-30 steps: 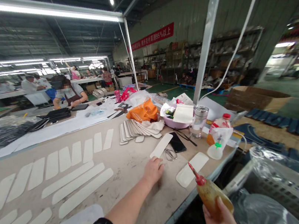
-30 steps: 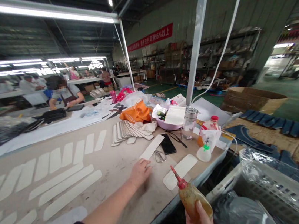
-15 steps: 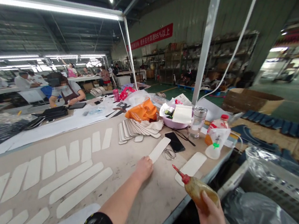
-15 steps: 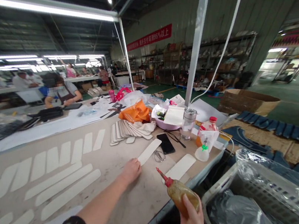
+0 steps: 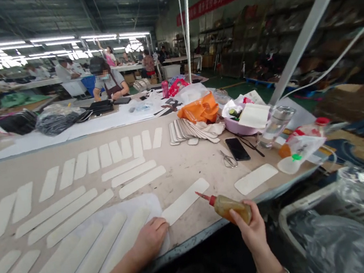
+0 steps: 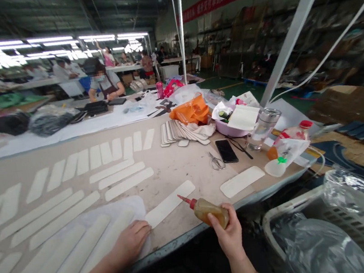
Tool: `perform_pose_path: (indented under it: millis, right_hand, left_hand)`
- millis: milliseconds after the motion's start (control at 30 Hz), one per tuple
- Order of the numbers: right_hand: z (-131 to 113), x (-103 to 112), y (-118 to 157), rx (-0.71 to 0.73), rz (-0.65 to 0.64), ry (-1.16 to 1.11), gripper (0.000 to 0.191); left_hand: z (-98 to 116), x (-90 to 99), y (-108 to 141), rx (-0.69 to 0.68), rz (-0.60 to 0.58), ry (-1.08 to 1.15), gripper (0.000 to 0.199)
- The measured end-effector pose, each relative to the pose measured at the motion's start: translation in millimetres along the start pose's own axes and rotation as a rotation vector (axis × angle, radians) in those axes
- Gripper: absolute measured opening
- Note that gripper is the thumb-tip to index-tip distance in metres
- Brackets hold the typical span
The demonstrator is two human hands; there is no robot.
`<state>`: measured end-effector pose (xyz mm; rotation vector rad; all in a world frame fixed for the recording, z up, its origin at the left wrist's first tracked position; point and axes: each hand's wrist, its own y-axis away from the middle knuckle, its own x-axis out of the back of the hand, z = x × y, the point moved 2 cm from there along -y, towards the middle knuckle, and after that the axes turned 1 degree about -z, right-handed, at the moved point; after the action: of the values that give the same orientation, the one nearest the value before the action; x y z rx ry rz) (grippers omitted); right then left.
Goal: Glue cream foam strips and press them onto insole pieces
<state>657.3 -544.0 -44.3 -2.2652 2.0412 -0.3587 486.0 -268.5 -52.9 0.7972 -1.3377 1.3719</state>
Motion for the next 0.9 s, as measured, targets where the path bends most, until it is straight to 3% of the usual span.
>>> perform_pose_path:
  millis: [167, 400, 667, 900]
  right_hand:
    - [-19.2, -40.5, 23.5, 0.345, -0.316, 0.207, 0.020]
    - [-33.5, -78.7, 47.0, 0.445, -0.499, 0.271, 0.011]
    - [-36.5, -90.9, 50.6, 0.507, -0.566, 0.309, 0.013]
    - [-28.8, -83.3, 39.9, 0.574, -0.489, 0.400, 0.022]
  left_hand:
    - [1.8, -4.5, 11.0, 0.129, 0.062, 0.076, 0.024]
    - [0.5, -9.6, 13.8, 0.123, 0.072, 0.136, 0.025]
    - [-1.0, -11.7, 13.8, 0.100, 0.082, 0.124, 0.026]
    - [-2.6, -12.8, 14.4, 0.095, 0.097, 0.119, 0.025]
